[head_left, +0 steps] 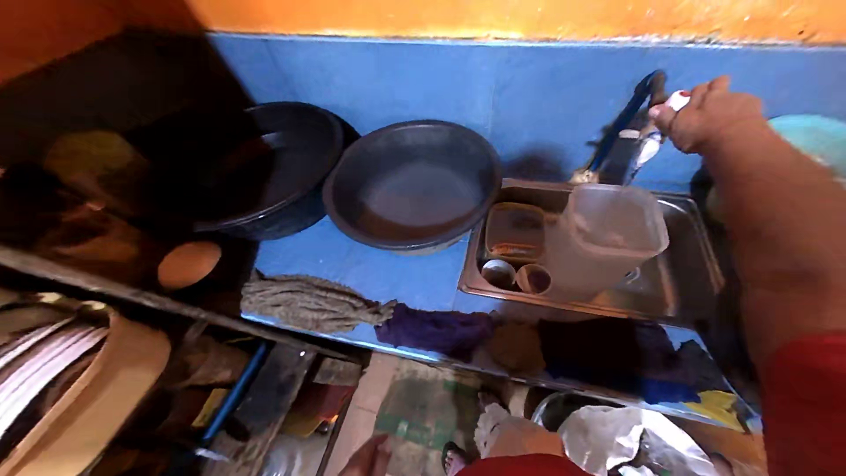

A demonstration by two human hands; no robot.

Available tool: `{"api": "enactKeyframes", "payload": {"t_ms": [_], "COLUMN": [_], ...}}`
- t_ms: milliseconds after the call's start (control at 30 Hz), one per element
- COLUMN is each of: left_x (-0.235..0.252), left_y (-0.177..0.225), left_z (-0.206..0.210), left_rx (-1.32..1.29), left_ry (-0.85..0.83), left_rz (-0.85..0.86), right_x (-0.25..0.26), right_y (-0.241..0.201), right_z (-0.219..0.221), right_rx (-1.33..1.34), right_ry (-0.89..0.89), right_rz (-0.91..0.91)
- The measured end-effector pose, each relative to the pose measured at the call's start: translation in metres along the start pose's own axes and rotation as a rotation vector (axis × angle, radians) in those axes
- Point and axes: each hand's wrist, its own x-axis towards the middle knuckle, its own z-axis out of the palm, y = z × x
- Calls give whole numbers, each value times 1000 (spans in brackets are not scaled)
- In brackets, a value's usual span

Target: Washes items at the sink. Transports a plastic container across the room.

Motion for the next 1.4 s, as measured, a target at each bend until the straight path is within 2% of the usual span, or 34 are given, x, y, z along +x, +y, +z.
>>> {"api": "enactKeyframes", "payload": {"t_ms": [133,200,267,367,500,567,600,633,667,733,800,867,1033,1233,1400], "left_x": [73,111,148,200,260,279,286,292,296,300,299,299,293,282,246], "left_y": [147,207,264,346,427,448,458,468,474,484,492,495,488,487,481], "left_z": [0,13,30,63,124,151,161,169,176,183,185,188,192,179,150], "left_rx": [64,80,102,143,221,158,113,73,51,73,120,141,20,7,-105], "left_ry": [7,-46,-162,-340,-387,-392,-413,-438,-457,-471,-471,-444,-396,-513,-540], "left_rz": [406,606,712,728,552,520,486,449,425,381,340,341,347,419,476], "right_x": [-5,0,6,12,20,14,7,-4,-18,-40,-42,-37,-50,-94,-131], "right_y": [6,8,9,14,25,38,46,54,63,82,100,105,102,91,85], "right_z": [17,23,27,34,52,74,86,102,118,146,172,184,187,166,133], "right_rx": [51,122,186,285,436,609,690,742,756,748,769,854,1047,1056,1137], "right_ry": [44,90,126,166,312,483,583,658,643,288,-58,-163,-95,59,233], "right_rz": [56,67,67,57,-20,-142,-138,-62,84,390,480,536,554,628,472]}}
